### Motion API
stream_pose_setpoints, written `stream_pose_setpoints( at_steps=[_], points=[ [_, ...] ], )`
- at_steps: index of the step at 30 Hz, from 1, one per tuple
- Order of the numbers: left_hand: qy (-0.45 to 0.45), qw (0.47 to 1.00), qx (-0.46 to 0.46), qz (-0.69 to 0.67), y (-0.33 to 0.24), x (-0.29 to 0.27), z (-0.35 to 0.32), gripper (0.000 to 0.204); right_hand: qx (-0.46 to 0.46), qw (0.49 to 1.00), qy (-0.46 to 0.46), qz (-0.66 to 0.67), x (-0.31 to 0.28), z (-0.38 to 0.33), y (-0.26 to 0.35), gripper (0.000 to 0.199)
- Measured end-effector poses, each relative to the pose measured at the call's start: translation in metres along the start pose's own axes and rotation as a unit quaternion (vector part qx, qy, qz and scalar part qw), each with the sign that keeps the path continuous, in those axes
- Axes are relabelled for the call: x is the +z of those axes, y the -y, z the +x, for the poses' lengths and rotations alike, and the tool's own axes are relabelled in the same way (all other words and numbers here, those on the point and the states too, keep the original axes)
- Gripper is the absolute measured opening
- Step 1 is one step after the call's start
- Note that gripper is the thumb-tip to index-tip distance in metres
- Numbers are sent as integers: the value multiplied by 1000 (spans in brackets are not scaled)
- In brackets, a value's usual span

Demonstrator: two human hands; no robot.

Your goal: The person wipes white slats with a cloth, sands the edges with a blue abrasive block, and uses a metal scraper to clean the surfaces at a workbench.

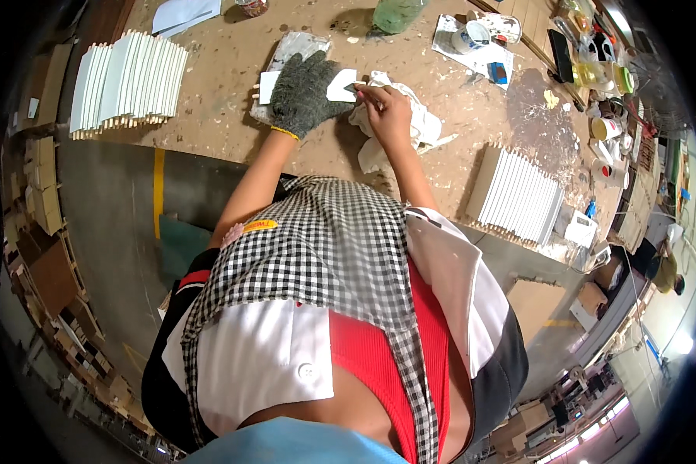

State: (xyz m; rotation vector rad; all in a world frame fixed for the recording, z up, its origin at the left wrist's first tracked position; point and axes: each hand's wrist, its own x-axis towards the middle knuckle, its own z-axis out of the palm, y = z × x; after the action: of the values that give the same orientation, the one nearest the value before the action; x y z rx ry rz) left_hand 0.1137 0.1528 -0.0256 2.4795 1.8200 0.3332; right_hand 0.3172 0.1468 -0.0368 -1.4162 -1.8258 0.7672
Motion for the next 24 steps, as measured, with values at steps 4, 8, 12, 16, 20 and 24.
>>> stream_pose_setpoints(
  at_steps=[4, 8, 12, 16, 20, 24],
  points=[
    [7, 999, 41, 9, -3, -6, 0, 74, 63, 996, -66, 17, 9, 11, -24, 19],
    [28, 999, 12, -13, -1, -12, 7, 75, 154, 940, -133, 273, -3, 21, -35, 22],
    [24, 998, 50, 0, 6, -12, -1, 74, 310, 772, -30, 554, -11, -8, -4, 25],
    [57, 995, 68, -44, 10, -26, -1, 74, 437, 626, 40, 644, -7, -38, 18, 13],
    [147, 977, -21, -152, -27, -55, -15, 88, 357, 724, -78, 585, -7, -40, -38, 16],
    [257, 956, -67, -127, -58, -17, -39, 94, 298, 855, -97, 413, -22, -40, -29, 28]
  ],
)
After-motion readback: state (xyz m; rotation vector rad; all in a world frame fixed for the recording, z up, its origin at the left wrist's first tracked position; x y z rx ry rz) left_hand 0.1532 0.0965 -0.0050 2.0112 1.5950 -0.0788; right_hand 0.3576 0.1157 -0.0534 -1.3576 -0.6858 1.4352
